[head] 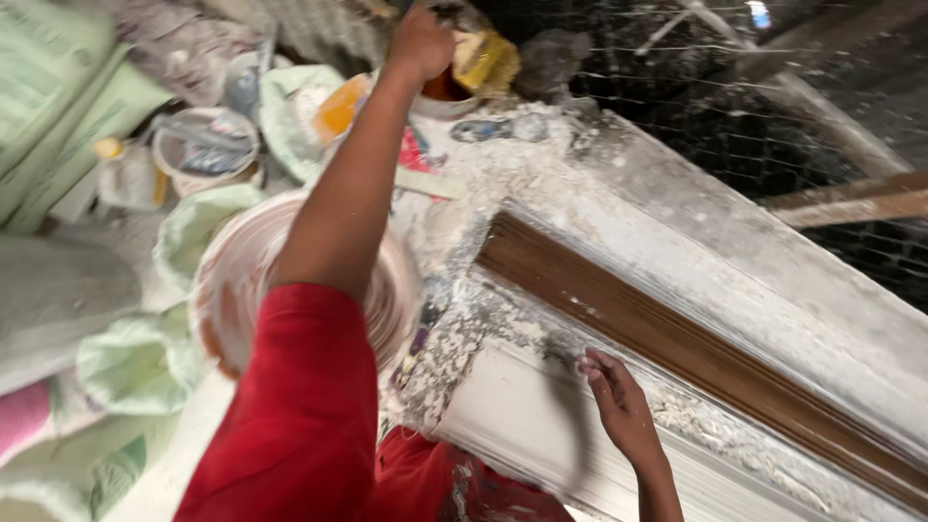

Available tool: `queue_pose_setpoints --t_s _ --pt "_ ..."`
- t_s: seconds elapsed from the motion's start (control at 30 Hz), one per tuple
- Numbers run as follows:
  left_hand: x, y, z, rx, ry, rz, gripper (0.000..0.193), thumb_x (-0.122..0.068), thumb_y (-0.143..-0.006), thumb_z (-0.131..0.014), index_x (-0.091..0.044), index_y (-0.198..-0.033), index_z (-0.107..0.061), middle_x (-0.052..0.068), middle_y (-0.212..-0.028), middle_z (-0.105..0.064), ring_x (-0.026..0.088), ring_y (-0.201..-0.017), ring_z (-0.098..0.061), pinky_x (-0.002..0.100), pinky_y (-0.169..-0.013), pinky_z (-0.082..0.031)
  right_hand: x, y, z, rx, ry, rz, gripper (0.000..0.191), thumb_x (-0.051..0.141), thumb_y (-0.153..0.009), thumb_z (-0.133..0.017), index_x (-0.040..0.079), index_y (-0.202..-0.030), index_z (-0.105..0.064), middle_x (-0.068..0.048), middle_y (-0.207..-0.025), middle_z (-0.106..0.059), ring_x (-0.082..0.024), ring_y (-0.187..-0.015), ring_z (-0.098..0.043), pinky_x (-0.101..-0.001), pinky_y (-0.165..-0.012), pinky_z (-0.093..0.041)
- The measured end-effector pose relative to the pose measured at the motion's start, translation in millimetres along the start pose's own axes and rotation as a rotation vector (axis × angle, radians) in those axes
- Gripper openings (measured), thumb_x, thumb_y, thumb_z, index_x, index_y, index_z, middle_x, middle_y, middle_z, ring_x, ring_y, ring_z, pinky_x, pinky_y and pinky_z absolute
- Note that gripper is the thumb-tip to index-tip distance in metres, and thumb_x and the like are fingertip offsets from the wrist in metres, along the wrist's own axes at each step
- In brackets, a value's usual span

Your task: The person scrubs a long brown molding with a small brush, then applies a liquid with a paintbrush. They later fill a bucket with water from a tap using a pink cup and carry the bucket away.

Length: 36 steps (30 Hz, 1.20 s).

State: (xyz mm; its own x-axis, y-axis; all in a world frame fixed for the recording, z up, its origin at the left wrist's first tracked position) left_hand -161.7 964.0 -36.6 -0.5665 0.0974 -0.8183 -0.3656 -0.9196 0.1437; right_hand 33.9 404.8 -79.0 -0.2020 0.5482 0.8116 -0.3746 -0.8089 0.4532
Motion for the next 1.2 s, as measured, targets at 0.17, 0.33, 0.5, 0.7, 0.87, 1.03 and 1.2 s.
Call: queue_pose_setpoints --t_s 0.17,0.33,0.5,0.7,0.87,1.03,1.2 --pt "11 116 130 -0.063 -0.161 -0.331 0.045 -0.031 -0.099 -0.064 0.001 -0.131 -0.061 0.025 -0.117 -0.069 0.039 -0.105 -0.068 0.047 -0.091 -0.053 64 -30 -91 0.259 0.052 0.209 0.046 0.031 -0.104 -0.052 0.002 -0.14 -0.057 -0.013 -0.128 -0.071 -0.022 -0.123 -0.065 -0.0361 -0.106 -0.049" --pt "110 330 234 -0.552 -0.241 -0.077 0.043 -0.032 -0.103 -0.063 0.003 -0.129 -0.064 0.026 -0.115 -0.071 0.044 -0.108 -0.068 0.051 -0.09 -0.053 115 -50 -196 0.553 -0.105 0.343 0.047 0.036 -0.106 -0.046 0.004 -0.139 -0.055 -0.008 -0.123 -0.067 -0.018 -0.117 -0.065 -0.0337 -0.104 -0.05" --pt "178 445 185 -0.497 -0.067 0.288 0.045 -0.035 -0.114 -0.054 0.002 -0.092 -0.063 0.028 -0.088 -0.066 0.046 -0.087 -0.067 0.051 -0.076 -0.051 130 -64 -254 0.523 -0.091 0.21 0.035 0.037 -0.111 -0.048 0.004 -0.109 -0.062 -0.006 -0.098 -0.065 -0.014 -0.09 -0.062 -0.0306 -0.085 -0.054" --pt "98 466 175 -0.674 0.024 0.075 0.033 -0.029 -0.105 -0.063 0.003 -0.096 -0.057 0.017 -0.075 -0.063 0.028 -0.065 -0.062 0.041 -0.062 -0.048 156 -23 -209 0.385 -0.171 0.255 0.03 0.032 -0.107 -0.054 0.004 -0.109 -0.064 -0.002 -0.097 -0.065 -0.01 -0.089 -0.056 -0.0295 -0.08 -0.045" --pt "12 469 132 -0.404 0.313 0.088 0.025 -0.029 -0.107 -0.06 -0.005 -0.099 -0.059 -0.003 -0.073 -0.057 0.004 -0.064 -0.048 0.024 -0.057 -0.041 140 41 -86 0.262 -0.242 0.385 0.027 0.031 -0.105 -0.054 0.005 -0.108 -0.063 0.002 -0.095 -0.064 -0.007 -0.089 -0.056 -0.0274 -0.085 -0.049" --pt "-116 475 -22 -0.071 0.418 -0.168 0.019 -0.021 -0.105 -0.062 -0.004 -0.106 -0.055 -0.005 -0.073 -0.047 0.004 -0.062 -0.041 0.022 -0.052 -0.035 27 146 64 -0.113 -0.359 0.292 0.027 0.03 -0.105 -0.053 0.005 -0.103 -0.062 0.003 -0.087 -0.059 -0.007 -0.082 -0.051 -0.0278 -0.078 -0.047" --pt "-229 567 -239 0.433 0.484 -0.26 0.022 -0.025 -0.099 -0.063 -0.006 -0.102 -0.052 -0.005 -0.073 -0.045 0.004 -0.058 -0.044 0.022 -0.047 -0.039 -142 347 188 -0.613 -0.42 0.186 0.026 0.028 -0.107 -0.054 0.004 -0.099 -0.06 0.002 -0.083 -0.053 -0.009 -0.079 -0.046 -0.0278 -0.075 -0.044"
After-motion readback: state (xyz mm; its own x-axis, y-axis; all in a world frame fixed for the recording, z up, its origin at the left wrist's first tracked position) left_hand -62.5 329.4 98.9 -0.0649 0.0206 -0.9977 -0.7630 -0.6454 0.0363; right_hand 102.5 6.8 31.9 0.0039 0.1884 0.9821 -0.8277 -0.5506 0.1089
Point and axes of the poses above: each hand's wrist, its own y-axis away from the middle knuckle, its own z-axis out of the back of the hand, x = y × z, the point moved 9 cm from there along -y, towards the middle knuckle
